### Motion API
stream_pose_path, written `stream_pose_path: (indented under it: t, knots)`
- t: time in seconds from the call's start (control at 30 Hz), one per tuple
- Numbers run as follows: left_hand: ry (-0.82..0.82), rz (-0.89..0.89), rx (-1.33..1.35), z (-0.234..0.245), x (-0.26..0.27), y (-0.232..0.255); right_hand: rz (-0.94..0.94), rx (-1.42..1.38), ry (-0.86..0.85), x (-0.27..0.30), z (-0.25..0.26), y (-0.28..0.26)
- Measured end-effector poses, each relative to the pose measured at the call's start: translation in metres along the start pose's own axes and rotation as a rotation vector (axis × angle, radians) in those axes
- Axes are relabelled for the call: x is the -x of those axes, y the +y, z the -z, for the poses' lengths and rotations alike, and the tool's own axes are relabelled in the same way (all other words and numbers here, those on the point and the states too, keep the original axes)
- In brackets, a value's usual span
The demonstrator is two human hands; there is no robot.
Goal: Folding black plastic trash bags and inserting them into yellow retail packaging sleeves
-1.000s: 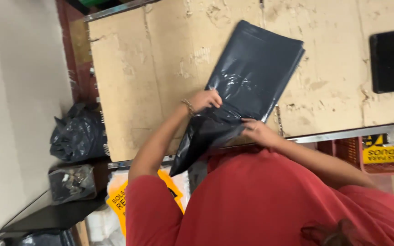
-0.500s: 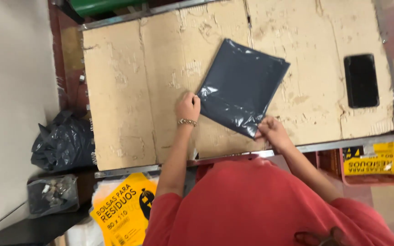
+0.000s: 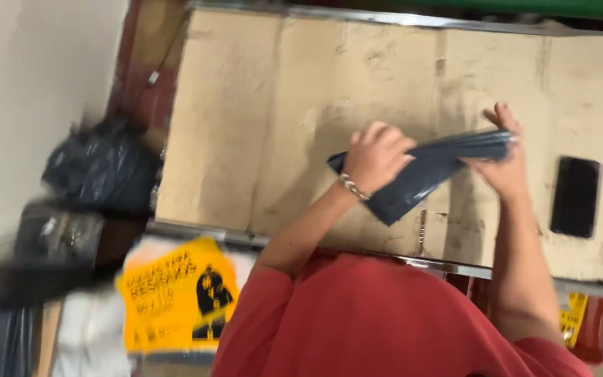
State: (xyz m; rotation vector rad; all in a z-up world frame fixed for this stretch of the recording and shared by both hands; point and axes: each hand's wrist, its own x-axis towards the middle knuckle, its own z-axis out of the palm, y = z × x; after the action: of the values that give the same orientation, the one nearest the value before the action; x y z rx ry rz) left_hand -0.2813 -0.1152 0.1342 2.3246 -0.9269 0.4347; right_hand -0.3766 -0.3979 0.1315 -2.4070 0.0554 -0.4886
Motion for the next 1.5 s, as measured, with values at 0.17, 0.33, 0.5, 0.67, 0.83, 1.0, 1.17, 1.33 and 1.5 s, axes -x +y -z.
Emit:
stream_pose_path:
  t: [0.17,0.33,0.5,0.67,0.83,1.0,1.17,1.33,1.5]
  knots:
    - [0.533,-0.097,-0.056,0.122,0.037,0.002,-0.124,0.026,-0.194,-0.018,-0.045,0.030]
    - [0.358,0.462,-0.060,0.139,0.217,-0.101,-0.372,-0.528,-0.262,-0.006,-0.153,-0.019]
    - [-0.372,1.201,-0.094,0.126,0.415,-0.174,-0.591,-0.386,-0.335,0.026,-0.191,-0.007]
    - [-0.194,1.366,-0.020,0.072,0.492,-0.208,-0.534,-0.443,-0.366,0.026,-0.187,-0.005]
    - [-0.206,1.554,-0.124,0.029,0.507,-0.234,-0.493,-0.467,-0.391,0.025,-0.187,-0.004]
    - [0.061,1.584,-0.058,0.033,0.539,-0.251,-0.404,-0.537,-0.426,0.032,-0.176,-0.014]
    - [1.808,1.328,0.756,0.108,0.497,-0.273,-0.505,-0.491,-0.429,0.045,-0.150,-0.034]
    - [1.172,1.218,0.473,0.190,0.334,-0.244,-0.730,-0.660,-0.252,0.075,-0.137,-0.028]
    - [0.567,0.336,0.178,0.155,0.132,-0.227,-0.790,-0.814,-0.078,0.101,-0.106,-0.017]
